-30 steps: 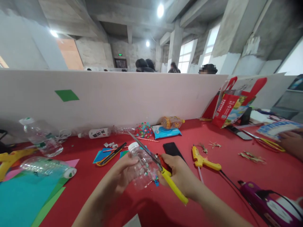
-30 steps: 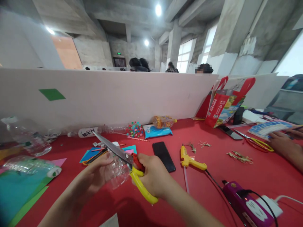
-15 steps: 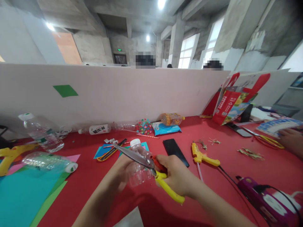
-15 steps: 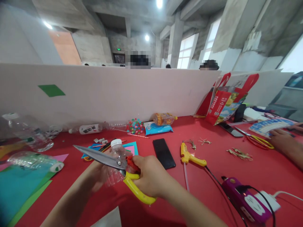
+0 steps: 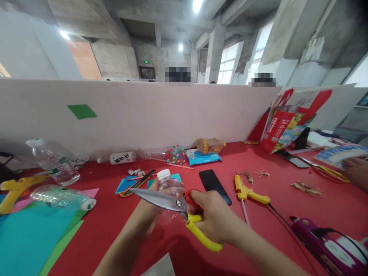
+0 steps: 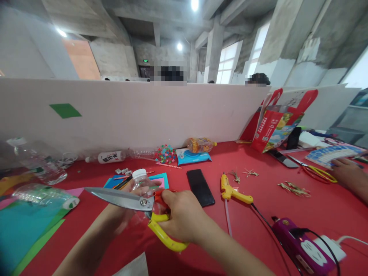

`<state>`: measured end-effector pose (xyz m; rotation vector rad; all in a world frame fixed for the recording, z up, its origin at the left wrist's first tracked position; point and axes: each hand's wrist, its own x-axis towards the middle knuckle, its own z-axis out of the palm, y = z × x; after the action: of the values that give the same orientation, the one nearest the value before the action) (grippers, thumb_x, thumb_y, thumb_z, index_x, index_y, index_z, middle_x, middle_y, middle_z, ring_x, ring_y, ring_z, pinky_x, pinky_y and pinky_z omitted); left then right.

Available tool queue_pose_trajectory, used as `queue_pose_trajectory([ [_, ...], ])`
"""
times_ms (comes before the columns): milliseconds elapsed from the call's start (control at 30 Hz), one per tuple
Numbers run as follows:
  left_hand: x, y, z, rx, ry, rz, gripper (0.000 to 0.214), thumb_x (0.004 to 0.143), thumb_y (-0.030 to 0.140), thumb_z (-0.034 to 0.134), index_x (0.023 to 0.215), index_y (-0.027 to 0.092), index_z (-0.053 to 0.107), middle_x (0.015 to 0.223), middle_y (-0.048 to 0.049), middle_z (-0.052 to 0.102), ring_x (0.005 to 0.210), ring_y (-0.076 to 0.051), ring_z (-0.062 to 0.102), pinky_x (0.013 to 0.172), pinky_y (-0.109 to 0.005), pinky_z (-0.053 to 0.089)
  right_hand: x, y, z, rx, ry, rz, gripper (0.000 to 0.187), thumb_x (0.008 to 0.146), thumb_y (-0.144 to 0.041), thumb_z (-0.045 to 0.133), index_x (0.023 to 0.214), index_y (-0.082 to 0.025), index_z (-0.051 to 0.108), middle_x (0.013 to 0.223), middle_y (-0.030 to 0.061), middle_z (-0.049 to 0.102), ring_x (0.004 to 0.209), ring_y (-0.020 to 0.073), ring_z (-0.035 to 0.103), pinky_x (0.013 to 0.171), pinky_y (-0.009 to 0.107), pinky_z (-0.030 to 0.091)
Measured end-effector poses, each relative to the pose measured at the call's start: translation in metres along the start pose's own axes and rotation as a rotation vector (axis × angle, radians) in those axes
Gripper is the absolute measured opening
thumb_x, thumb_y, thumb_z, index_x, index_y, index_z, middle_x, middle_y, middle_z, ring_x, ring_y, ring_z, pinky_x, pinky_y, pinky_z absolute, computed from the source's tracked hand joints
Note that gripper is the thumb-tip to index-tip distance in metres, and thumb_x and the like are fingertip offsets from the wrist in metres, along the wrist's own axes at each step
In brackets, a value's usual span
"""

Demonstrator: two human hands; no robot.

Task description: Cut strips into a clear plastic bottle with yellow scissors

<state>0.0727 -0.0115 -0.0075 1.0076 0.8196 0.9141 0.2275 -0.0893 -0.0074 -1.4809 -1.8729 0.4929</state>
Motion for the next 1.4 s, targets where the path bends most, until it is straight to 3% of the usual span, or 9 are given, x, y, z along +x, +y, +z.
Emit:
queue_pose_trajectory([
  [233,0.0,0.008,0.003,0.023,-0.027,-0.039,0.031,0.057,0.025,0.08,0.08,0.019,0.06,0.077,-0.0053,0.074,0.075,-0.025,0.071,0.059,-0.029,0.05,0.001,0.001,0.003,0.026,-0.002,0.064,0.025,0.065,-0.011,0.059,0.066,-0.022,0.037,0.057,-0.0083,0.037,0.051,0.0093,0.029,0.047,0.022,0.021],
  [433,0.002,0.035,-0.017,-0.113,0.168,0.057,0.014,0.067,0.023,0.071,0.077,0.016,0.063,0.068,-0.002,0.072,0.07,-0.019,0.07,0.071,-0.029,0.053,-0.007,0.011,-0.007,0.407,-0.169,0.13,0.036,0.081,-0.042,0.067,0.07,-0.022,0.038,0.062,-0.008,0.033,0.055,0.01,0.03,0.047,0.021,0.025],
  [567,0.002,0.053,-0.036,-0.184,0.235,0.136,0.008,0.078,0.019,0.061,0.079,0.013,0.066,0.074,-0.0045,0.074,0.068,-0.016,0.069,0.071,-0.026,0.053,-0.012,0.007,-0.025,0.264,-0.332,0.144,0.041,0.077,-0.056,0.068,0.079,-0.022,0.045,0.066,-0.0063,0.038,0.057,0.0113,0.031,0.049,0.023,0.027],
  [700,0.002,0.057,-0.044,-0.229,0.267,0.16,0.014,0.085,0.015,0.053,0.081,0.013,0.065,0.078,-0.0051,0.075,0.076,-0.017,0.07,0.077,-0.028,0.053,-0.011,-0.004,-0.03,0.204,-0.453,0.18,0.047,0.084,-0.064,0.053,0.071,-0.021,0.039,0.065,-0.0057,0.033,0.057,0.0116,0.028,0.048,0.023,0.024],
  [833,0.0,0.053,-0.038,-0.184,0.205,0.174,0.011,0.084,0.018,0.056,0.083,0.012,0.066,0.082,-0.0065,0.075,0.08,-0.02,0.07,0.078,-0.03,0.054,-0.012,-0.007,-0.023,0.233,-0.474,0.181,0.048,0.087,-0.064,0.048,0.069,-0.021,0.038,0.063,-0.006,0.031,0.056,0.0106,0.028,0.046,0.023,0.022],
  [1100,-0.006,0.05,-0.02,-0.132,0.239,0.166,0.013,0.08,0.02,0.061,0.082,0.01,0.068,0.078,-0.008,0.076,0.075,-0.019,0.071,0.068,-0.025,0.056,-0.013,-0.016,-0.026,0.397,-0.46,0.18,0.051,0.086,-0.065,0.051,0.065,-0.022,0.032,0.058,-0.0079,0.026,0.049,0.0083,0.023,0.04,0.021,0.016],
  [1400,-0.004,0.042,-0.021,-0.083,0.268,0.275,0.018,0.07,0.026,0.069,0.08,0.011,0.068,0.077,-0.0069,0.075,0.073,-0.021,0.071,0.068,-0.028,0.056,-0.015,-0.006,-0.019,0.441,-0.49,0.198,0.052,0.086,-0.063,0.056,0.064,-0.021,0.036,0.056,-0.0091,0.024,0.048,0.0072,0.021,0.039,0.02,0.016],
])
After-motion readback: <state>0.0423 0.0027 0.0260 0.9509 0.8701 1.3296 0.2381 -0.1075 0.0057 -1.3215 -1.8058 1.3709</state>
